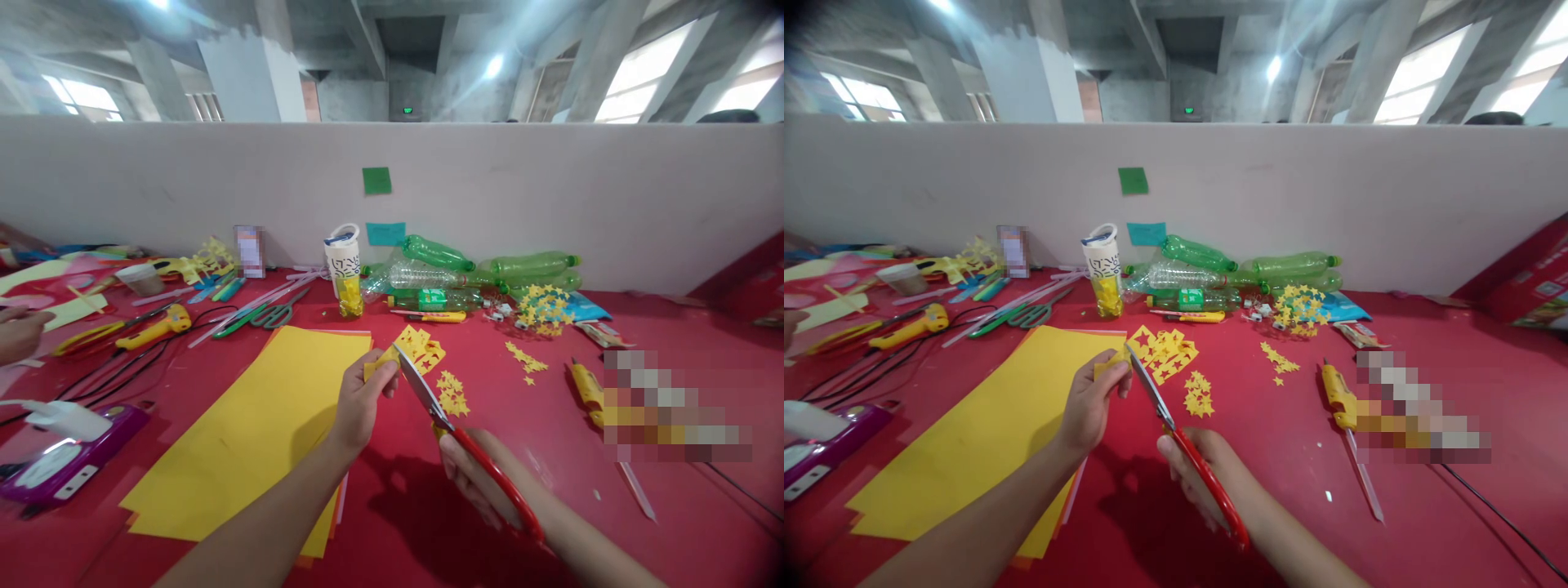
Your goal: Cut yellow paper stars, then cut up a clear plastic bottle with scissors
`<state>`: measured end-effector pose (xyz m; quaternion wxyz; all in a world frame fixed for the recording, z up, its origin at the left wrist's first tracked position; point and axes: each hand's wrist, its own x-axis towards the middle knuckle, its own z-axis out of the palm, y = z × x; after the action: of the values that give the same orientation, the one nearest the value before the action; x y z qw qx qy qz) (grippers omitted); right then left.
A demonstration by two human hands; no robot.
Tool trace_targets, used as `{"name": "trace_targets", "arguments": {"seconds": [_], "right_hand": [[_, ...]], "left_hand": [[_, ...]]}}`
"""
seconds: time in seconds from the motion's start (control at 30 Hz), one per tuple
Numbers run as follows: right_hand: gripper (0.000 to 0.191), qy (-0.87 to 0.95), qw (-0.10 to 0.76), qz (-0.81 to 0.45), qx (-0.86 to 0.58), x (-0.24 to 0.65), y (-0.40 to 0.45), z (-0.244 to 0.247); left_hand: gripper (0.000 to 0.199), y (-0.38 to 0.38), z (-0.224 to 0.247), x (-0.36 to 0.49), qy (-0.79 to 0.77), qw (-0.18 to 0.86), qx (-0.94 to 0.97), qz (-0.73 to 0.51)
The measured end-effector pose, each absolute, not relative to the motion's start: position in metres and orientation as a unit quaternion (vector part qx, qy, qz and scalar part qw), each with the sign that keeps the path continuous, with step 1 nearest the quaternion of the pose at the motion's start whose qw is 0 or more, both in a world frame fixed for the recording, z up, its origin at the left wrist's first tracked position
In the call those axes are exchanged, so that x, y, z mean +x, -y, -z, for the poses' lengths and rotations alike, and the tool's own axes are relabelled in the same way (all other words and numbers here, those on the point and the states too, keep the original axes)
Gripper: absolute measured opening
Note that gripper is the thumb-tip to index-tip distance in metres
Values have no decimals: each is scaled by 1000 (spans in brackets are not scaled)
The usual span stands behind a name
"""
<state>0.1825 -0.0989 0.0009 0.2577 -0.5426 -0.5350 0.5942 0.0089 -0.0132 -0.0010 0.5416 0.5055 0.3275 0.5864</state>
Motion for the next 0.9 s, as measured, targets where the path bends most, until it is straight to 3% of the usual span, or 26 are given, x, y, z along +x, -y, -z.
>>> {"name": "trace_targets", "arguments": {"seconds": [0.6,0.9], "right_hand": [[57,535,238,-567,-580,181,97,-8],[54,532,243,-569,-578,183,96,-9]], "left_hand": [[17,12,0,9,-332,554,479,-594],[19,2,-3,5,-348,584,367,-635]]}}
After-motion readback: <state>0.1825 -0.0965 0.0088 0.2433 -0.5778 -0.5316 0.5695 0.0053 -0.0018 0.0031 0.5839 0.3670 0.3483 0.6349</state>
